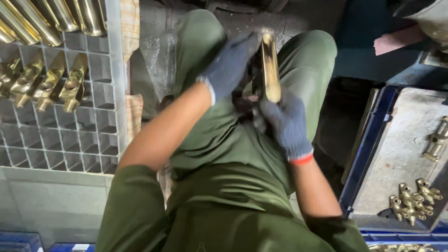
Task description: The person uses gloved hands to polish and deburr brass-colored metal faucet components against a rotating buffing wheel, turning each piece to reach different angles before placing it into a divided wooden tray.
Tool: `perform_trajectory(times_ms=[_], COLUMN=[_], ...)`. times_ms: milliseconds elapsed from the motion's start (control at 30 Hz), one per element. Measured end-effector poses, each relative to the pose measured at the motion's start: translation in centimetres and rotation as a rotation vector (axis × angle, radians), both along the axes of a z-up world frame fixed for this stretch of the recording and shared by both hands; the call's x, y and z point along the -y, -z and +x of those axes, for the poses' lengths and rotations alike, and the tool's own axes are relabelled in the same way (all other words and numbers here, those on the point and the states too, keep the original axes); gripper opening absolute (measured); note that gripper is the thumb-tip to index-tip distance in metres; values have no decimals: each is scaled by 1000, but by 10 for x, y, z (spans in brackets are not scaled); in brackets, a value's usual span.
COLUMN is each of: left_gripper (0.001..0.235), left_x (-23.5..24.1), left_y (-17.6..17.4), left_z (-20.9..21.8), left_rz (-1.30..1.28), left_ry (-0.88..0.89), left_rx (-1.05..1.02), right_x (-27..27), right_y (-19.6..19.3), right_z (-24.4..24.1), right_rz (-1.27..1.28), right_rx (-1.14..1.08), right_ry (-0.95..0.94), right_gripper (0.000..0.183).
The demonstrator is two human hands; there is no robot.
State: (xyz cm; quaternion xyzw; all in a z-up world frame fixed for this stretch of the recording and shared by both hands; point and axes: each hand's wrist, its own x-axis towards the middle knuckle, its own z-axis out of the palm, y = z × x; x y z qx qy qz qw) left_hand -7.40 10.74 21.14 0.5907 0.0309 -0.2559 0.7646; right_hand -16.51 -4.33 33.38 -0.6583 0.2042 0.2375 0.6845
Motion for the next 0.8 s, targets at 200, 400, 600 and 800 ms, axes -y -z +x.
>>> perform_trajectory(times_ms=[200,400,600,800], left_gripper=[40,48,58,30], left_x=[39,55,49,1], left_y=[31,54,58,3], left_z=[60,71,75,8], left_rz=[-416,-364,-517,-236], left_ry=[-178,-274,-123,-264], left_rx=[-618,-742,-847,-182], right_x=[-8,-1,-1,11], right_y=[37,75,81,19], right_z=[95,114,128,29], right_rz=[4,-91,-1,3], right_rx=[52,-10,-32,40], right_ry=[10,94,62,-113], right_gripper=[25,26,31,35])
